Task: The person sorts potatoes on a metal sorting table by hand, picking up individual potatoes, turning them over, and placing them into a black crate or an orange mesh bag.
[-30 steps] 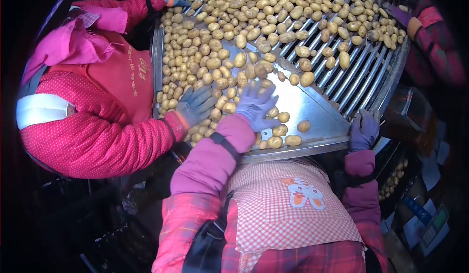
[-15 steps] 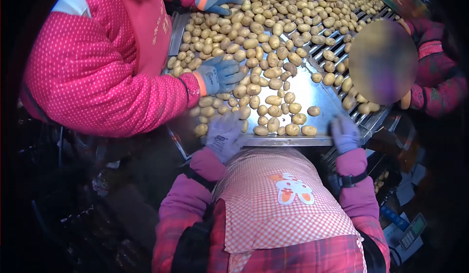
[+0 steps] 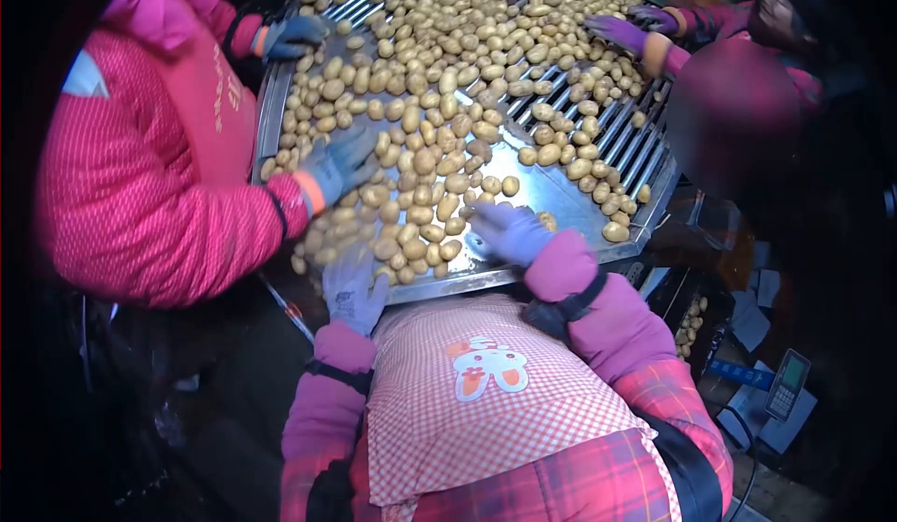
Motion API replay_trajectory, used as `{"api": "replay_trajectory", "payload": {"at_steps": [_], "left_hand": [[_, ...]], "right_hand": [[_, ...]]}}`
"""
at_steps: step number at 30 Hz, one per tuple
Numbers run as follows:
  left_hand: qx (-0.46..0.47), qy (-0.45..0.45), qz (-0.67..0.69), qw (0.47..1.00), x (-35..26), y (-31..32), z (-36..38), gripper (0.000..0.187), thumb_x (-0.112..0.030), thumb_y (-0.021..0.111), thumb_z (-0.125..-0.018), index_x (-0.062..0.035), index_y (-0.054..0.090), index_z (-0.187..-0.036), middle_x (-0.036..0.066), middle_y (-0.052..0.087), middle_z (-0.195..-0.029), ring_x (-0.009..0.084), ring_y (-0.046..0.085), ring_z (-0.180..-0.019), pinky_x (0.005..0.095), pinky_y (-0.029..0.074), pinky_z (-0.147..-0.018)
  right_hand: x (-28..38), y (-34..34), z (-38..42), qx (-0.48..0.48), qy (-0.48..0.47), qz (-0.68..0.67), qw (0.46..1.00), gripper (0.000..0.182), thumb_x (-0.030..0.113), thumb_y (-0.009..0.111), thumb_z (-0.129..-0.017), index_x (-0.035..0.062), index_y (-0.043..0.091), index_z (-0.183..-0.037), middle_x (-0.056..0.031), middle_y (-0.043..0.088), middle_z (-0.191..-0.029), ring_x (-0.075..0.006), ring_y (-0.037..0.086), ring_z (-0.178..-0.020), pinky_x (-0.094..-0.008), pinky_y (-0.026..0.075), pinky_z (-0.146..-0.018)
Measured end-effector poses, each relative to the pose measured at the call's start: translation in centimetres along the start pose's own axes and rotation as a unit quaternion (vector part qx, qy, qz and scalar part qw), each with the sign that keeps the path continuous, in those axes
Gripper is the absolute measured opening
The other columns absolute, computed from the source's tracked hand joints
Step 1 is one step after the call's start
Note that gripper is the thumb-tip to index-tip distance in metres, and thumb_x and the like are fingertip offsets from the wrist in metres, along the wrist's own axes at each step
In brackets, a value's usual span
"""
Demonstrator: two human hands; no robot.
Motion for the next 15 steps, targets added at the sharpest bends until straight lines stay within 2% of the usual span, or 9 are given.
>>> {"api": "replay_trajectory", "payload": {"at_steps": [3,4,7,9,11,12,13,14,15], "left_hand": [[0.001,-0.012,-0.019,1.0,0.1,0.7,0.0,0.049,-0.031,0.063,-0.083,-0.0075,0.057,-0.126,0.018,0.05,-0.135,0.0371,0.047,-0.123,0.0513,0.034,-0.102],[0.0,-0.016,-0.037,0.999,0.1,0.9,0.0,0.05,-0.032,0.062,-0.082,-0.0065,0.057,-0.125,0.018,0.051,-0.132,0.037,0.047,-0.122,0.0509,0.033,-0.102],[-0.007,-0.013,-0.061,0.998,0.1,1.6,-0.1,0.054,-0.035,0.061,-0.081,-0.0043,0.056,-0.125,0.018,0.052,-0.131,0.037,0.047,-0.121,0.0509,0.033,-0.102],[-0.009,-0.034,-0.073,0.997,-0.3,1.6,-0.2,0.055,-0.035,0.06,-0.082,-0.0037,0.054,-0.126,0.019,0.051,-0.132,0.0373,0.046,-0.123,0.0516,0.033,-0.103],[0.018,-0.039,-0.058,0.997,-0.3,1.5,-0.2,0.055,-0.035,0.059,-0.083,-0.0041,0.053,-0.128,0.018,0.05,-0.134,0.0374,0.045,-0.124,0.0521,0.032,-0.104],[0.006,-0.029,-0.061,0.998,-0.2,1.6,-0.4,0.056,-0.035,0.059,-0.083,-0.0047,0.052,-0.129,0.019,0.049,-0.135,0.0375,0.044,-0.125,0.0521,0.032,-0.104],[-0.007,-0.02,-0.063,0.998,-0.3,1.7,-0.5,0.057,-0.036,0.059,-0.083,-0.0053,0.052,-0.13,0.019,0.049,-0.135,0.0375,0.044,-0.126,0.0522,0.032,-0.104],[-0.012,-0.035,-0.064,0.997,-0.7,1.8,-0.6,0.058,-0.035,0.059,-0.083,-0.0062,0.051,-0.132,0.02,0.048,-0.135,0.0387,0.044,-0.124,0.0532,0.032,-0.102],[-0.005,-0.032,-0.064,0.997,-1.4,1.7,-1.0,0.058,-0.035,0.059,-0.083,-0.0062,0.051,-0.132,0.02,0.048,-0.135,0.0387,0.044,-0.124,0.0532,0.032,-0.102]], "right_hand": [[-6.0,-7.5,0.2,-0.275,-0.009,0.005,0.961,0.043,0.037,0.059,-0.088,0.0086,0.062,-0.12,-0.0245,0.063,-0.108,-0.0369,0.062,-0.103,-0.0434,0.048,-0.089],[-8.5,-10.7,0.2,-0.322,0.125,0.032,0.938,0.048,0.038,0.06,-0.086,0.0092,0.06,-0.124,-0.0229,0.064,-0.108,-0.0359,0.062,-0.103,-0.0429,0.048,-0.091],[-18.4,-15.1,1.0,-0.325,0.261,0.174,0.892,0.049,0.042,0.059,-0.086,0.0083,0.062,-0.121,-0.0223,0.066,-0.104,-0.0387,0.064,-0.097,-0.0448,0.05,-0.088],[-18.5,-14.1,1.1,-0.322,0.279,0.079,0.901,0.049,0.044,0.058,-0.086,0.0084,0.062,-0.12,-0.0217,0.067,-0.102,-0.0395,0.065,-0.092,-0.0452,0.051,-0.086],[-14.6,-10.6,-0.9,-0.384,0.114,0.266,0.877,0.051,0.051,0.058,-0.086,0.0128,0.063,-0.119,-0.016,0.069,-0.101,-0.0318,0.066,-0.092,-0.044,0.048,-0.086],[-12.6,-9.1,-2.0,-0.427,0.075,0.283,0.856,0.049,0.049,0.059,-0.085,0.0119,0.064,-0.117,-0.0155,0.067,-0.104,-0.0316,0.061,-0.105,-0.0441,0.044,-0.094],[-6.7,-9.7,-4.0,-0.075,0.184,0.254,0.947,0.048,0.048,0.06,-0.085,0.0126,0.064,-0.116,-0.0167,0.062,-0.117,-0.0308,0.052,-0.117,-0.0451,0.041,-0.096],[-5.4,-7.4,-3.8,-0.135,0.069,0.275,0.949,0.048,0.049,0.059,-0.085,0.0133,0.064,-0.117,-0.0182,0.059,-0.122,-0.0313,0.052,-0.118,-0.0455,0.041,-0.098],[-6.1,-4.0,-2.8,-0.301,-0.058,0.138,0.942,0.045,0.043,0.063,-0.085,0.0117,0.064,-0.118,-0.0185,0.06,-0.121,-0.0314,0.053,-0.118,-0.0457,0.039,-0.101]]}}
Point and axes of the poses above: each hand's wrist, its own z-axis away from the middle knuckle, its own y-axis out of the palm, x = y × z, the point moved 3 cm from there along -z, towards the middle knuckle
